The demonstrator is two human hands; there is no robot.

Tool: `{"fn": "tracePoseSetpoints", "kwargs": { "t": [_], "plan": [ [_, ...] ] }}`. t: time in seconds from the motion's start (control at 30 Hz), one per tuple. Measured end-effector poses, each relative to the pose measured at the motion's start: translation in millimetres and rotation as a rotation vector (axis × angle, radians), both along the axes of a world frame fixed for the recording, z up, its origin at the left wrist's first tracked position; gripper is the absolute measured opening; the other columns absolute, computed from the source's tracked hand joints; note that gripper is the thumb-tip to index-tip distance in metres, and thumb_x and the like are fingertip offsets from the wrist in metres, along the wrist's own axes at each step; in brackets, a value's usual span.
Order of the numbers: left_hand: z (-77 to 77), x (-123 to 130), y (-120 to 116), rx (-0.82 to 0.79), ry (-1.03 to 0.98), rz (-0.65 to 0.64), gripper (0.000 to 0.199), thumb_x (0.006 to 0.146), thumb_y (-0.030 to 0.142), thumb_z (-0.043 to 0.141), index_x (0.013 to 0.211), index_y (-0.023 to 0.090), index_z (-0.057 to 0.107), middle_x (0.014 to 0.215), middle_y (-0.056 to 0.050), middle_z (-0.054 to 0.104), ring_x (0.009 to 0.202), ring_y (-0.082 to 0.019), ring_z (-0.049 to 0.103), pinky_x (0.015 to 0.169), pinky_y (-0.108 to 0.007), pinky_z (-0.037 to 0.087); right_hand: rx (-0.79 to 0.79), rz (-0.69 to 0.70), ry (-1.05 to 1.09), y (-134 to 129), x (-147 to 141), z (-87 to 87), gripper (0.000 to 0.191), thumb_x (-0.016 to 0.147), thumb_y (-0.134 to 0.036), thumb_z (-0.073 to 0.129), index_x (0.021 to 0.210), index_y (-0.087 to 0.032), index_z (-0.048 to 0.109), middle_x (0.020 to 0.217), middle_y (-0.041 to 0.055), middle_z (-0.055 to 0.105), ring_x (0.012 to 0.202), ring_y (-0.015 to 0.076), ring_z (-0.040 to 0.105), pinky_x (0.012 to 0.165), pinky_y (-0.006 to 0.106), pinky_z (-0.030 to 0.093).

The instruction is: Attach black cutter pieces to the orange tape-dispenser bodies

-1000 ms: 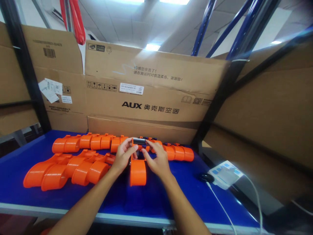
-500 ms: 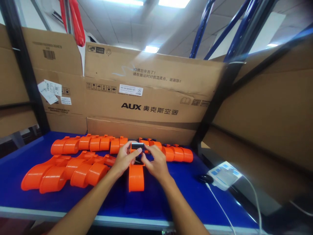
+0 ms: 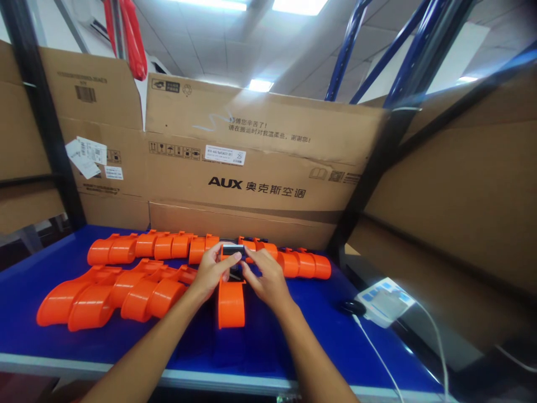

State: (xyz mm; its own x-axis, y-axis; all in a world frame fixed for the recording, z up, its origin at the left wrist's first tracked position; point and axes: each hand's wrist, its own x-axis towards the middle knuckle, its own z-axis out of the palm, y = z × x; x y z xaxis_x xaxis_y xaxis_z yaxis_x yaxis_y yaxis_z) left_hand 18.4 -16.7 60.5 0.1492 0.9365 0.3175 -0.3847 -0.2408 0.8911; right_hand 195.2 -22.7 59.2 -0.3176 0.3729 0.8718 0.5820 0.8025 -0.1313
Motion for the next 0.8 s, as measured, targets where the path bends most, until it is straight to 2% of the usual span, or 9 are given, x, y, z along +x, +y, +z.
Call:
{"fn": "tracePoseSetpoints", "kwargs": {
  "t": [0.2, 0.33, 0.5, 0.6, 0.8],
  "plan": [
    [0.9, -0.9, 0.6, -0.102, -0.094, -0.005, 0.044, 0.07, 0.046, 0.085, 0.096, 0.018, 0.062, 0.049, 0.01, 0.049, 0.033, -0.004, 0.036, 0.038, -0.019, 0.026, -0.01, -0.01, -0.112, -0.8, 1.8, 0.5, 0.057, 0.091, -0.017, 0.06, 0.147, -0.021, 0.049, 0.12, 0.0118, 0.072, 0.095, 0.0253, 0.069, 0.087, 0.043, 0.059],
    [1.8, 0.3, -0.3, -0.129, -0.103, -0.022, 0.047, 0.067, 0.046, 0.086, 0.097, 0.018, 0.063, 0.053, 0.008, 0.053, 0.033, -0.004, 0.038, 0.038, -0.02, 0.025, 0.03, -0.062, -0.131, 0.2, -0.9, -1.5, 0.06, 0.09, -0.017, 0.058, 0.149, -0.018, 0.046, 0.108, 0.0121, 0.074, 0.086, 0.0252, 0.068, 0.082, 0.043, 0.061],
    [2.5, 2.5, 0.0, -0.133, -0.092, -0.021, 0.051, 0.065, 0.047, 0.087, 0.101, 0.018, 0.064, 0.062, 0.006, 0.061, 0.033, -0.003, 0.04, 0.037, -0.02, 0.026, 0.058, -0.119, -0.118, 0.6, -3.1, -3.9, 0.058, 0.088, -0.014, 0.055, 0.146, -0.016, 0.05, 0.092, 0.0107, 0.073, 0.077, 0.0226, 0.066, 0.073, 0.038, 0.061],
    [2.1, 3.0, 0.4, -0.121, -0.075, -0.014, 0.053, 0.066, 0.048, 0.086, 0.103, 0.018, 0.064, 0.064, 0.005, 0.063, 0.034, -0.003, 0.04, 0.037, -0.02, 0.026, 0.064, -0.13, -0.105, 0.4, -4.2, -4.8, 0.055, 0.087, -0.012, 0.055, 0.143, -0.015, 0.053, 0.091, 0.0113, 0.072, 0.076, 0.0223, 0.066, 0.071, 0.036, 0.061],
    [1.4, 3.3, 0.1, -0.103, -0.062, -0.026, 0.054, 0.066, 0.05, 0.086, 0.102, 0.017, 0.064, 0.055, 0.007, 0.058, 0.032, -0.004, 0.038, 0.037, -0.02, 0.024, 0.081, -0.136, -0.098, 0.9, -5.9, -6.4, 0.055, 0.087, -0.01, 0.055, 0.141, -0.016, 0.053, 0.089, 0.011, 0.071, 0.075, 0.0225, 0.065, 0.07, 0.037, 0.061]
  ]
}}
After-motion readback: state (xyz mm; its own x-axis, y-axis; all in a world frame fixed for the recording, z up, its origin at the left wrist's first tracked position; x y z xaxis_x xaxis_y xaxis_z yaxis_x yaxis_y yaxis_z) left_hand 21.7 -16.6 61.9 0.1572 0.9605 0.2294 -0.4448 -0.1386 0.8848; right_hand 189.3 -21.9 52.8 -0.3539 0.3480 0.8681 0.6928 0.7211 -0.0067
